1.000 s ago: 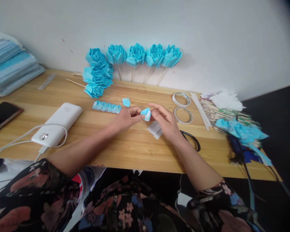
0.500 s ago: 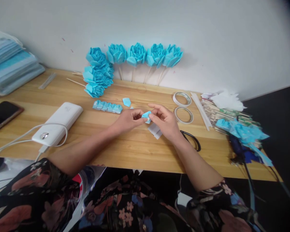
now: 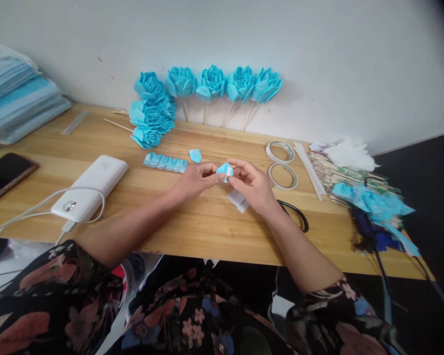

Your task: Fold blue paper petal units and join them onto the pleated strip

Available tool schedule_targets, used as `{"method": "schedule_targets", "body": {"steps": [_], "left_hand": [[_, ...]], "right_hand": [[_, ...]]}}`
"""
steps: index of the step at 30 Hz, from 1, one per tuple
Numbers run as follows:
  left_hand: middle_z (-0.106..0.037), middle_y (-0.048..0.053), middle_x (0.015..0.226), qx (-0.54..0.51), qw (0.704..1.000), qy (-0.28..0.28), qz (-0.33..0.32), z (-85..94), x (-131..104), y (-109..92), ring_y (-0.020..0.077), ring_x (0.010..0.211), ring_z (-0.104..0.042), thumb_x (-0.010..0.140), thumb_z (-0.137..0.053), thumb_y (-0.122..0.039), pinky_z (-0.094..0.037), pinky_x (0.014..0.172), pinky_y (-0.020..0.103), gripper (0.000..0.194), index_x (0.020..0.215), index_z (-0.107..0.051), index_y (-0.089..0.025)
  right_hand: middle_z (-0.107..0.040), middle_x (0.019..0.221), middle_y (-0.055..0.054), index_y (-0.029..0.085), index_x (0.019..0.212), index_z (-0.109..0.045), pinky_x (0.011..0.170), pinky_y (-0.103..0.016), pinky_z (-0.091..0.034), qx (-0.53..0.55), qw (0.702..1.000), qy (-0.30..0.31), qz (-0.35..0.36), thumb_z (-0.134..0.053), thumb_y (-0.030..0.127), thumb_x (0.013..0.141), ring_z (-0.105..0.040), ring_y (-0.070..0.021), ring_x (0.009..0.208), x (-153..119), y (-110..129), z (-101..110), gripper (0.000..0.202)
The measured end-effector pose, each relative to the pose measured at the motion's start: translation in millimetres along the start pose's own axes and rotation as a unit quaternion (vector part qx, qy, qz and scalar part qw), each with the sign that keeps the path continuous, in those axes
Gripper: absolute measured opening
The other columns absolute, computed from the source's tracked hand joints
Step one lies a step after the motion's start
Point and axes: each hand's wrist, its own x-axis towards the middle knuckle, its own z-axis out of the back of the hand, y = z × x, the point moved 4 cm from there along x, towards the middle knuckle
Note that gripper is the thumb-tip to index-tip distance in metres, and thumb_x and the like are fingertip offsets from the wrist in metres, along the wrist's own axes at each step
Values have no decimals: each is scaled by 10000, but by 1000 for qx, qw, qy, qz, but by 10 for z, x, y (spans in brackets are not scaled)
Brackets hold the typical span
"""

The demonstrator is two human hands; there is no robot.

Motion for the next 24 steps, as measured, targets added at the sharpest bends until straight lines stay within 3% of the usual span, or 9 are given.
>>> {"method": "schedule_targets", "body": {"steps": [4, 10, 14, 19, 24], "left_hand": [[-560, -12, 659, -15, 1000, -18, 6, 23, 0, -31, 104, 623, -483, 784, -666, -512, -385, 601, 247, 361, 745, -617, -157], [-575, -16, 641, -24, 998, -50, 2, 66, 14, -27, 96, 609, -484, 748, -724, -476, -395, 593, 242, 342, 730, -633, -146], [-567, -20, 628, -17, 999, -35, -1, 49, 15, -29, 94, 604, -479, 744, -727, -475, -396, 599, 244, 347, 705, -619, -147], [-548, -8, 620, -8, 1000, -12, -12, 24, 2, -35, 107, 614, -487, 816, -639, -533, -391, 600, 251, 410, 667, -581, -156], [-572, 8, 659, -20, 1000, 4, -14, 18, -1, -47, 116, 642, -521, 869, -562, -532, -433, 634, 258, 413, 702, -590, -155]], "right_hand": [[-613, 807, 19, 244, 1214, -627, 654, -293, -459, -7, 1000, 5, 0, -662, 262, 814, -565, -129, 720, 0, -5, -3, 402], [-634, 818, 13, 251, 1216, -638, 681, -303, -474, -10, 1000, 15, 4, -635, 279, 852, -585, -133, 731, -17, 6, 1, 365], [-637, 801, 10, 266, 1205, -655, 702, -318, -494, 2, 1000, 11, -5, -591, 351, 908, -603, -137, 726, -24, 1, 8, 316], [-633, 813, 14, 262, 1197, -654, 699, -313, -507, 4, 1000, -2, -3, -673, 321, 837, -596, -137, 735, -11, -27, 3, 365], [-635, 814, 13, 252, 1148, -674, 742, -328, -523, -2, 999, -51, 15, -669, 308, 835, -590, -132, 730, 2, -13, 49, 318]]}}
